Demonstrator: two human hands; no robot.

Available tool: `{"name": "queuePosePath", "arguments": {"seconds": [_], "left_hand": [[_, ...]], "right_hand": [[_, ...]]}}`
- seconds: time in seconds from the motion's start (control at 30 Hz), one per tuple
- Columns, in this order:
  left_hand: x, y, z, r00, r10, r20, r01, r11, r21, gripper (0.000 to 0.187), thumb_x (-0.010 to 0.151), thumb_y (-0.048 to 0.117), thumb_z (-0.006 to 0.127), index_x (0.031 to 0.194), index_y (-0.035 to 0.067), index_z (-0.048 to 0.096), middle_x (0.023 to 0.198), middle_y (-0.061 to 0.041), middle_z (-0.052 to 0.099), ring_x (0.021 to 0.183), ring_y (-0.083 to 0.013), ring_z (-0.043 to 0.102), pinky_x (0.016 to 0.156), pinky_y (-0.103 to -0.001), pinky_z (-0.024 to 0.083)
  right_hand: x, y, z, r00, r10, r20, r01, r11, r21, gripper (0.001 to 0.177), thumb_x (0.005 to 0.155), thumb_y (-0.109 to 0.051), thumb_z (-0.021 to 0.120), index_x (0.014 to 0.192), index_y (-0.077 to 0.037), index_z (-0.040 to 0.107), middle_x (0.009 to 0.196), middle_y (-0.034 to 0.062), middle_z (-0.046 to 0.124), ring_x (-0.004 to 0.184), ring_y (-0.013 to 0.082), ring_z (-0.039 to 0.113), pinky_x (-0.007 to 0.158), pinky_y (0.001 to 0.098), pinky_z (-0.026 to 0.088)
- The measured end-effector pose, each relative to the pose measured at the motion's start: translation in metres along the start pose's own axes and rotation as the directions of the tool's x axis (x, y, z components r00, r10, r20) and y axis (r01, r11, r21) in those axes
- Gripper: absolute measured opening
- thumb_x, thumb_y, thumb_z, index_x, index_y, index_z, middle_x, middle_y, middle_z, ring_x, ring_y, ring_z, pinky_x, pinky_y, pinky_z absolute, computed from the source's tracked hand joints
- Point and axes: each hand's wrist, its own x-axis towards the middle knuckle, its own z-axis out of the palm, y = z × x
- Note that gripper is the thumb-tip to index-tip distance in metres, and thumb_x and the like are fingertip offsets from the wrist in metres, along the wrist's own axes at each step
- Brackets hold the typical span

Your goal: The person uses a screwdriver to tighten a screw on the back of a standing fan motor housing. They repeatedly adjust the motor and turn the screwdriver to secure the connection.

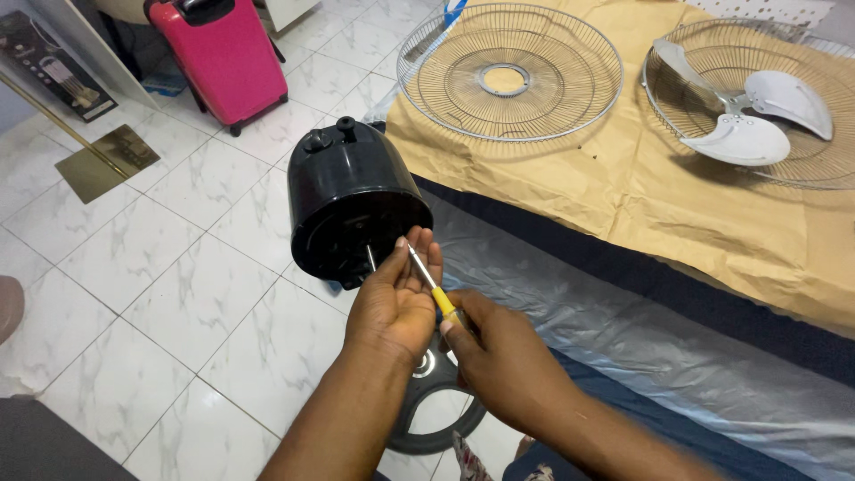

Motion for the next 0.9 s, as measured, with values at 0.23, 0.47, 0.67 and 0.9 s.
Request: {"name": "queuePosePath", "arguments": {"seconds": [0.23, 0.47, 0.67, 0.9], "left_hand": [[0.003, 0.000, 0.002, 0.998, -0.011, -0.054, 0.009, 0.999, -0.033, 0.030, 0.091, 0.000, 0.065, 0.119, -0.007, 0.060, 0.117, -0.016, 0.070, 0.109, -0.0259, 0.070, 0.097, -0.039, 0.060], [0.004, 0.000, -0.005, 0.997, -0.040, -0.061, 0.037, 0.998, -0.053, 0.023, 0.090, 0.002, 0.069, 0.112, -0.003, 0.063, 0.107, -0.012, 0.070, 0.103, -0.0222, 0.069, 0.092, -0.037, 0.059], [0.007, 0.001, -0.010, 0.999, 0.002, -0.039, -0.004, 0.999, -0.053, 0.021, 0.090, 0.005, 0.070, 0.109, -0.002, 0.065, 0.103, -0.010, 0.070, 0.100, -0.0201, 0.069, 0.090, -0.035, 0.059], [0.013, -0.004, -0.008, 0.996, 0.006, -0.088, -0.013, 0.997, -0.078, 0.020, 0.090, 0.004, 0.071, 0.109, -0.002, 0.067, 0.105, -0.010, 0.070, 0.100, -0.0194, 0.069, 0.089, -0.032, 0.058]], "right_hand": [[0.000, 0.004, 0.008, 0.998, -0.045, -0.051, 0.044, 0.999, -0.027, 0.032, 0.094, -0.016, 0.058, 0.124, -0.009, 0.066, 0.069, 0.0066, 0.071, 0.050, 0.0162, 0.062, 0.050, 0.0344, 0.051], [-0.004, 0.004, 0.009, 0.996, -0.061, -0.061, 0.058, 0.997, -0.048, 0.033, 0.094, -0.017, 0.058, 0.124, -0.010, 0.066, 0.070, 0.0075, 0.072, 0.051, 0.0167, 0.063, 0.051, 0.0354, 0.051], [-0.003, -0.002, 0.012, 0.997, -0.049, -0.055, 0.044, 0.996, -0.083, 0.029, 0.095, -0.019, 0.057, 0.121, -0.010, 0.066, 0.066, 0.0104, 0.071, 0.050, 0.0180, 0.064, 0.052, 0.0364, 0.051], [0.002, 0.004, 0.011, 0.991, -0.109, -0.084, 0.095, 0.984, -0.150, 0.022, 0.095, -0.018, 0.057, 0.111, -0.008, 0.068, 0.067, 0.0085, 0.071, 0.055, 0.0182, 0.064, 0.054, 0.0368, 0.050]]}}
